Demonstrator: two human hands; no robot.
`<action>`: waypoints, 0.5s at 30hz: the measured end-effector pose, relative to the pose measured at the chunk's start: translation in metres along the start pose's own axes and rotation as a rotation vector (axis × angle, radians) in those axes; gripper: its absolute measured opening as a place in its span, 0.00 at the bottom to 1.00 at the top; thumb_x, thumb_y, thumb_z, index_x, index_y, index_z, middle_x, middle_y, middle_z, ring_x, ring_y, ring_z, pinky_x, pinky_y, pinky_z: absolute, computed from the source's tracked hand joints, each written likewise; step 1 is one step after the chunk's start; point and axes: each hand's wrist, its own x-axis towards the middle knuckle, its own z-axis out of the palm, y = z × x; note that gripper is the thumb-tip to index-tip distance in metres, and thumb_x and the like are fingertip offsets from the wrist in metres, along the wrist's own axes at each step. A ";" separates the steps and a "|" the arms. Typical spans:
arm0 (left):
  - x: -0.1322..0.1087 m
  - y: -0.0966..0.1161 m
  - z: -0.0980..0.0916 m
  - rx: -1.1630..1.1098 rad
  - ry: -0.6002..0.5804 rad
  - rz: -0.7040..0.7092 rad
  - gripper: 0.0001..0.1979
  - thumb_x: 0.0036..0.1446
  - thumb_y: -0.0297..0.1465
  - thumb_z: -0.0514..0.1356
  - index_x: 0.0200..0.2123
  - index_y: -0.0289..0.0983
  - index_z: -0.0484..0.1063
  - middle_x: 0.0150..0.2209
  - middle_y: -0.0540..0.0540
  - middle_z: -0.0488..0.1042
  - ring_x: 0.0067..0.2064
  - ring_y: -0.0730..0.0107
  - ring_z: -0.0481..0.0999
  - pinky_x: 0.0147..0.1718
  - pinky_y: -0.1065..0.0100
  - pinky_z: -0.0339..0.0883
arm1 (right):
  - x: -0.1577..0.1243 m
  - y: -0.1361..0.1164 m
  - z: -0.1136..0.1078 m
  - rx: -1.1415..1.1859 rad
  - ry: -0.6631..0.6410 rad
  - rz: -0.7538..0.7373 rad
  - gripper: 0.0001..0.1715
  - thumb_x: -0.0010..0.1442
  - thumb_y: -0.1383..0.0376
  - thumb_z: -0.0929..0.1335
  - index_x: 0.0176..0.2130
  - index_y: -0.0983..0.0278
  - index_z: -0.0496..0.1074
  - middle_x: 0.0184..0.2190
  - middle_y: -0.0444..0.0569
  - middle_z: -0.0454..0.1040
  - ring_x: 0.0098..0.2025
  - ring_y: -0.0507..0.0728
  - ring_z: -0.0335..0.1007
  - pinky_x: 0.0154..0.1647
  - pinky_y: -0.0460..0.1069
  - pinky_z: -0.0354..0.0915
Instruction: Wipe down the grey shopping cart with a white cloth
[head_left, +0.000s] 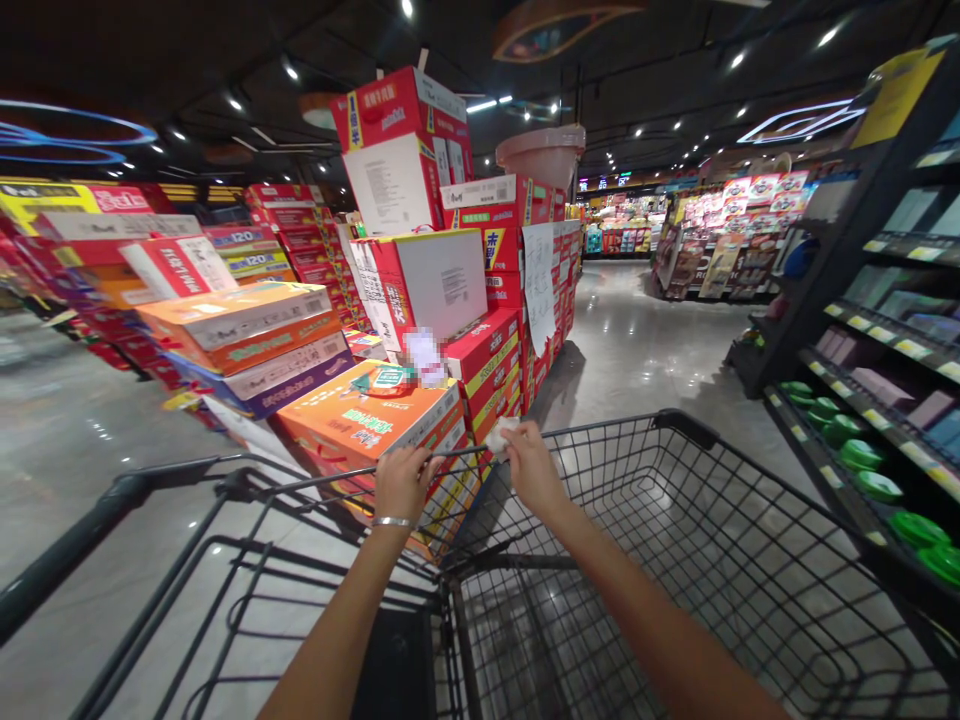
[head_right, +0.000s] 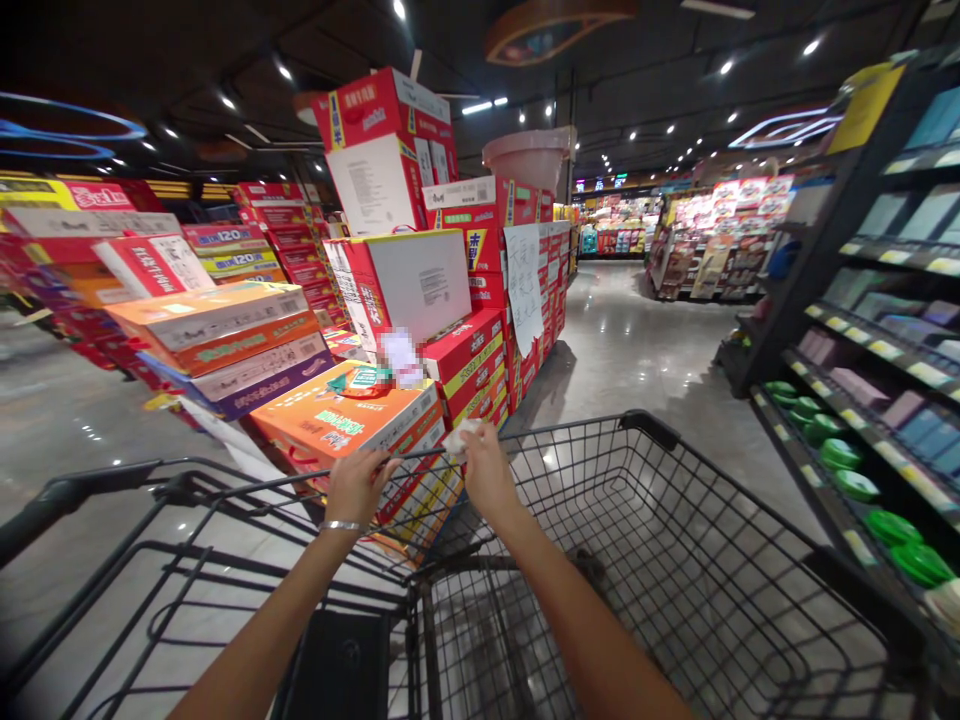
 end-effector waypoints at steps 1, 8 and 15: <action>0.000 0.000 0.000 0.002 -0.001 0.002 0.20 0.62 0.42 0.48 0.27 0.38 0.72 0.23 0.47 0.71 0.29 0.65 0.68 0.30 0.65 0.54 | -0.001 -0.006 0.002 0.016 -0.011 -0.022 0.21 0.56 0.75 0.58 0.45 0.67 0.71 0.40 0.54 0.63 0.42 0.57 0.66 0.45 0.53 0.67; -0.001 0.000 0.003 0.006 -0.003 0.003 0.19 0.61 0.42 0.50 0.28 0.38 0.72 0.24 0.47 0.72 0.30 0.64 0.70 0.31 0.65 0.54 | -0.012 -0.018 0.005 -0.097 -0.145 -0.168 0.24 0.58 0.76 0.58 0.51 0.62 0.66 0.46 0.53 0.63 0.39 0.53 0.67 0.40 0.49 0.68; 0.000 0.001 0.003 -0.027 -0.012 -0.012 0.17 0.61 0.41 0.51 0.27 0.39 0.71 0.24 0.48 0.71 0.31 0.65 0.69 0.31 0.65 0.54 | -0.016 0.013 -0.019 -0.421 -0.304 0.029 0.19 0.59 0.76 0.58 0.46 0.64 0.68 0.43 0.52 0.63 0.34 0.52 0.67 0.36 0.47 0.65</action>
